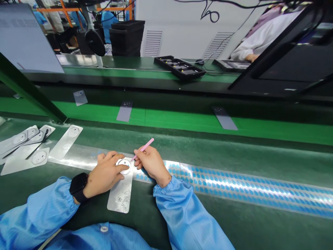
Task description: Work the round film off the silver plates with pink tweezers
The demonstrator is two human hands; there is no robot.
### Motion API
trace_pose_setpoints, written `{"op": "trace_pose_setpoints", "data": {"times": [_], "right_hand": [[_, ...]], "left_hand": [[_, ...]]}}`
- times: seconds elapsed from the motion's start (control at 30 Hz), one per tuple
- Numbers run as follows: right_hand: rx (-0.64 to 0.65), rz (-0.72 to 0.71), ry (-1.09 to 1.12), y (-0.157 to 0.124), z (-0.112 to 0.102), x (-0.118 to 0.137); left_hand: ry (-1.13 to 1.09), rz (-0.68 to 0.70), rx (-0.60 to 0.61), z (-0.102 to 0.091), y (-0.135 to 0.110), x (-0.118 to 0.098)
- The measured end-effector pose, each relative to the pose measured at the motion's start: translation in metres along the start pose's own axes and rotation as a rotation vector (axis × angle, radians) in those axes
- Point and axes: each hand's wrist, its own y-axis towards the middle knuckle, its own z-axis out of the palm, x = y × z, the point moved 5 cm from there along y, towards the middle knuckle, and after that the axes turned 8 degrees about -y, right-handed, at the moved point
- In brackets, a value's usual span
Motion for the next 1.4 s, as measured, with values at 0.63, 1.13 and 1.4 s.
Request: {"op": "trace_pose_setpoints", "data": {"times": [0.63, 1.13, 1.4], "right_hand": [[0.018, 0.004, 0.106, 0.000, 0.002, 0.002], [0.134, -0.016, 0.542, 0.012, -0.013, -0.005], [0.134, -0.006, 0.555, 0.012, -0.009, -0.008]], "left_hand": [[0.003, -0.066, 0.015, 0.003, 0.001, 0.003], [-0.062, -0.072, -0.133, -0.107, 0.130, 0.028], [0.086, -0.594, -0.263, -0.141, 0.179, 0.118]]}}
